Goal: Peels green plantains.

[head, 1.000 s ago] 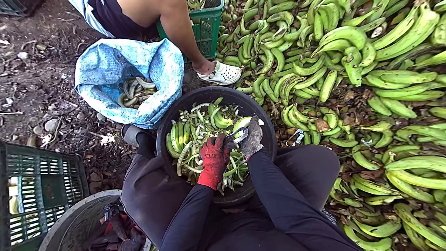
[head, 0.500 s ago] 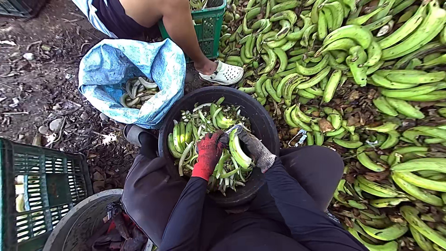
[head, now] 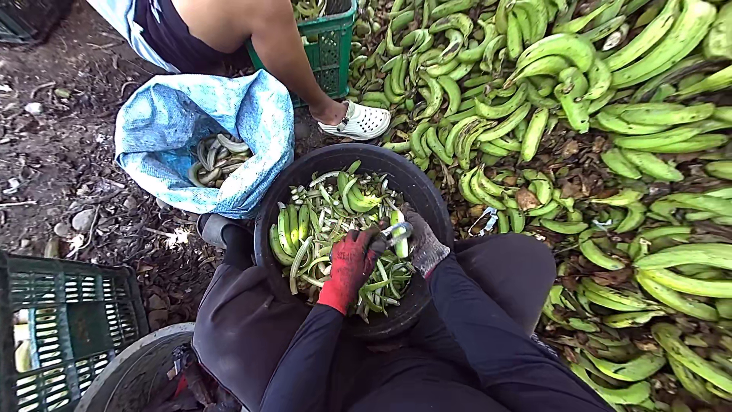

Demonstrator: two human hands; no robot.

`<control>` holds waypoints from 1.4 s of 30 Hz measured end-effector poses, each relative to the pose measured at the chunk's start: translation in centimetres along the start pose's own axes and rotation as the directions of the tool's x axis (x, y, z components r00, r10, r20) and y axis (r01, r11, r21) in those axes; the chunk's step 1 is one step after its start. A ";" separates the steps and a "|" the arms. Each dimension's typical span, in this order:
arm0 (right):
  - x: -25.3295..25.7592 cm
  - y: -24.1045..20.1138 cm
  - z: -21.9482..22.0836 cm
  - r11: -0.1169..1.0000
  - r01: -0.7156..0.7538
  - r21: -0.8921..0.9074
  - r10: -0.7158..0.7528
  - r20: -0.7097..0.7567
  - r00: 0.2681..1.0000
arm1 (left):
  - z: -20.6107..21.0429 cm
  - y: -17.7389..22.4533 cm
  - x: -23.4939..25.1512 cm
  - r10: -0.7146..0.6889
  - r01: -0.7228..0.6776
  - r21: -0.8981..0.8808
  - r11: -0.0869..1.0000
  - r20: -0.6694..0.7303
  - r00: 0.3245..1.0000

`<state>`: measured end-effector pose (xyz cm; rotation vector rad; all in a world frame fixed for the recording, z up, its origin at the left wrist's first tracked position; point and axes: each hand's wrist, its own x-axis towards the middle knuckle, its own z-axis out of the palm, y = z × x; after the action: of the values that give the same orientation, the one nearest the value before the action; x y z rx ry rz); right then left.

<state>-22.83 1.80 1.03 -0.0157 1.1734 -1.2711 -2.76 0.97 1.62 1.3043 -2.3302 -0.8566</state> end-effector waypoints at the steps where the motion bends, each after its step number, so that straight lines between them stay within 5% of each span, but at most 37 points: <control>1: -0.5 -0.6 0.4 0.993 -0.038 0.115 0.036 0.017 0.999 | 0.3 0.4 -0.5 0.076 -0.074 0.033 0.997 -0.051 0.996; 5: -3.2 -1.9 1.8 0.977 -0.027 0.214 0.013 0.069 0.998 | 0.6 0.5 -0.9 0.224 -0.194 0.144 0.970 -0.241 0.944; 10: -0.9 -0.7 2.1 0.996 0.006 0.088 -0.002 -0.043 0.999 | 0.4 0.7 -0.1 0.165 -0.133 0.125 0.983 -0.290 0.943; 13: -1.5 1.3 2.4 0.962 0.210 -0.172 -0.213 0.000 0.977 | -0.2 0.7 0.8 0.038 -0.030 0.036 0.999 -0.229 0.973; 16: -2.8 2.6 3.0 0.713 0.359 -0.603 -0.382 0.095 0.919 | -0.7 -0.3 1.8 -0.090 0.086 -0.035 0.996 -0.155 0.984; 20: -4.3 3.1 2.9 0.575 0.360 -0.735 -0.289 0.230 0.929 | -1.1 -2.3 2.2 -0.201 0.200 -0.154 0.968 0.008 0.979; 24: -4.2 1.9 2.4 0.593 0.278 -0.756 -0.134 0.248 0.959 | -0.8 -2.0 1.7 -0.216 0.215 -0.106 0.971 -0.004 0.976; 28: -4.3 1.2 1.8 0.451 0.281 -0.847 0.058 0.342 0.938 | -0.3 -2.9 1.9 -0.321 0.327 -0.102 0.939 0.070 0.944; 31: -3.6 1.3 1.6 0.744 0.096 -0.662 0.002 0.147 0.989 | -0.5 -2.1 1.9 -0.306 0.307 -0.062 0.950 0.013 0.952; 34: -0.7 0.7 -0.5 0.972 -0.019 -0.232 0.030 0.045 0.999 | 0.3 -1.0 0.8 -0.031 0.031 0.008 0.999 -0.059 0.998; 38: -0.2 -2.0 -1.2 0.991 -0.134 0.005 0.128 0.273 0.953 | 0.6 0.0 -0.8 0.244 -0.243 0.034 0.969 -0.029 0.969; 42: -0.6 -2.4 -1.2 0.978 -0.196 0.067 0.162 0.341 0.926 | 0.2 -0.2 -0.8 0.304 -0.296 0.086 0.951 -0.091 0.948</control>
<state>-25.26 2.05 2.23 -0.0471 0.7985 -1.1115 -2.28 1.65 1.38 0.9568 -2.4115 -0.5999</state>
